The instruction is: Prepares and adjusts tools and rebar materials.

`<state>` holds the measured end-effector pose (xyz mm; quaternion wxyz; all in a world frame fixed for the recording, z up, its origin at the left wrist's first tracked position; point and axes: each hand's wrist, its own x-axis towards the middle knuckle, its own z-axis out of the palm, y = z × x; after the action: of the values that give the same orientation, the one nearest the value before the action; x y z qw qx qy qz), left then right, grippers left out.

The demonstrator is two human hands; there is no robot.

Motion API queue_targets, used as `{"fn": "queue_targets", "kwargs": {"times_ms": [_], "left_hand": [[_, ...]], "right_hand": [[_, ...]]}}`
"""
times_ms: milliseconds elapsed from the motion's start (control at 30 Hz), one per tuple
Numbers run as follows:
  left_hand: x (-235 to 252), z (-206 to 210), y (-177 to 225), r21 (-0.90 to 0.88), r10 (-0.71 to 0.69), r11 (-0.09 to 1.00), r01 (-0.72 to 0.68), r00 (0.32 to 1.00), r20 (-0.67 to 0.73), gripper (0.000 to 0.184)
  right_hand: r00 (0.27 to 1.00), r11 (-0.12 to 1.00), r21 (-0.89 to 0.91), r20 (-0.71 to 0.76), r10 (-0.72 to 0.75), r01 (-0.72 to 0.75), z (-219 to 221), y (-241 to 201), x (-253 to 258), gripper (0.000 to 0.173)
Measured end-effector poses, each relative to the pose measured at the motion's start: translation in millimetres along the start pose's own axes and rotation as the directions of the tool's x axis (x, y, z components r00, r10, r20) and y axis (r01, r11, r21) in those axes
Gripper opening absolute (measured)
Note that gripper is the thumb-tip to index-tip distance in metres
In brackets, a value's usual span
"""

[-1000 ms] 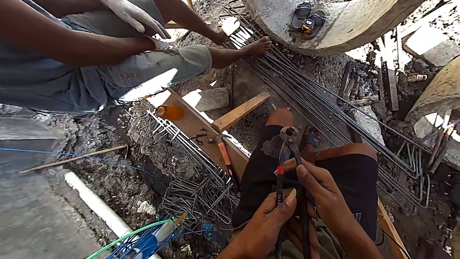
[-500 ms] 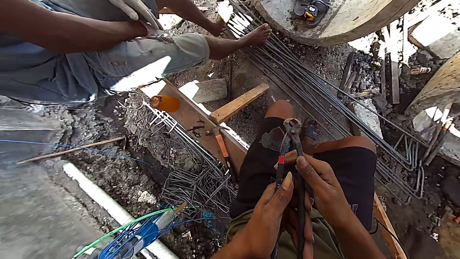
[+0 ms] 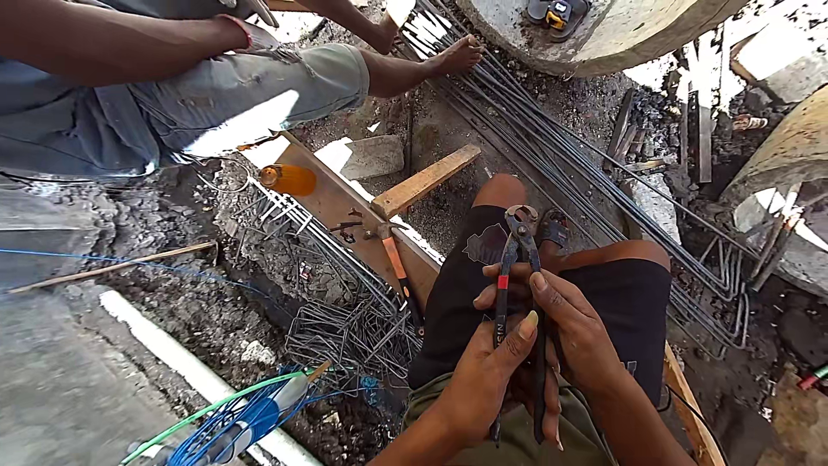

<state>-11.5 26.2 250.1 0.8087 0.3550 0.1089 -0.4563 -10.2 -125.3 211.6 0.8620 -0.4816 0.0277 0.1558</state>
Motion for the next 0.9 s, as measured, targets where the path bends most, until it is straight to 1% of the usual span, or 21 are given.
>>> {"fn": "queue_targets", "kwargs": {"times_ms": [67,100,167,233,267,333,433,533,600,700,800,900], "left_hand": [[0,-9,-1,0.036,0.017,0.999,-0.017,1.0,0.014,0.031],[0,-14,-1,0.064,0.048,0.997,-0.05,0.998,0.033,0.028],[-1,-20,-3,0.153,0.144,0.976,-0.155,0.986,0.082,0.02],[-1,-20,-5,0.279,0.244,0.926,-0.256,0.967,0.081,0.016],[0,-22,-6,0.36,0.299,0.879,-0.312,0.95,0.092,0.017],[4,-31,-8,0.488,0.394,0.765,-0.42,0.905,0.16,0.02],[8,-41,-8,0.601,0.489,0.595,-0.533,0.834,0.255,0.021],[9,-46,-6,0.671,0.528,0.454,-0.586,0.783,0.327,0.022],[10,-47,-6,0.691,0.557,0.388,-0.61,0.752,0.352,0.026],[10,-46,-5,0.711,0.566,0.346,-0.612,0.741,0.362,0.028],[10,-44,-5,0.717,0.565,0.349,-0.604,0.745,0.353,0.025],[11,-46,-6,0.723,0.578,0.296,-0.624,0.72,0.384,0.025]], "right_hand": [[0.996,0.992,-0.103,0.069,-0.065,0.072,-5,-1,-2,0.049],[0.988,0.981,-0.155,0.114,-0.102,0.119,-8,-2,-2,0.051],[0.967,0.94,-0.26,0.186,-0.175,0.221,-12,-3,-3,0.047],[0.939,0.895,-0.324,0.261,-0.225,0.305,-15,-3,-3,0.048],[0.926,0.875,-0.347,0.286,-0.245,0.338,-15,-3,-3,0.048],[0.907,0.854,-0.363,0.336,-0.254,0.373,-16,-5,0,0.048],[0.876,0.833,-0.375,0.42,-0.238,0.406,-16,-11,2,0.047],[0.843,0.816,-0.375,0.486,-0.231,0.439,-13,-14,3,0.046],[0.834,0.806,-0.388,0.507,-0.219,0.447,-12,-15,2,0.043],[0.826,0.797,-0.392,0.518,-0.222,0.46,-10,-16,0,0.041],[0.822,0.787,-0.403,0.526,-0.218,0.467,-9,-17,-1,0.041],[0.82,0.783,-0.409,0.531,-0.213,0.468,-9,-18,-2,0.039]]}}
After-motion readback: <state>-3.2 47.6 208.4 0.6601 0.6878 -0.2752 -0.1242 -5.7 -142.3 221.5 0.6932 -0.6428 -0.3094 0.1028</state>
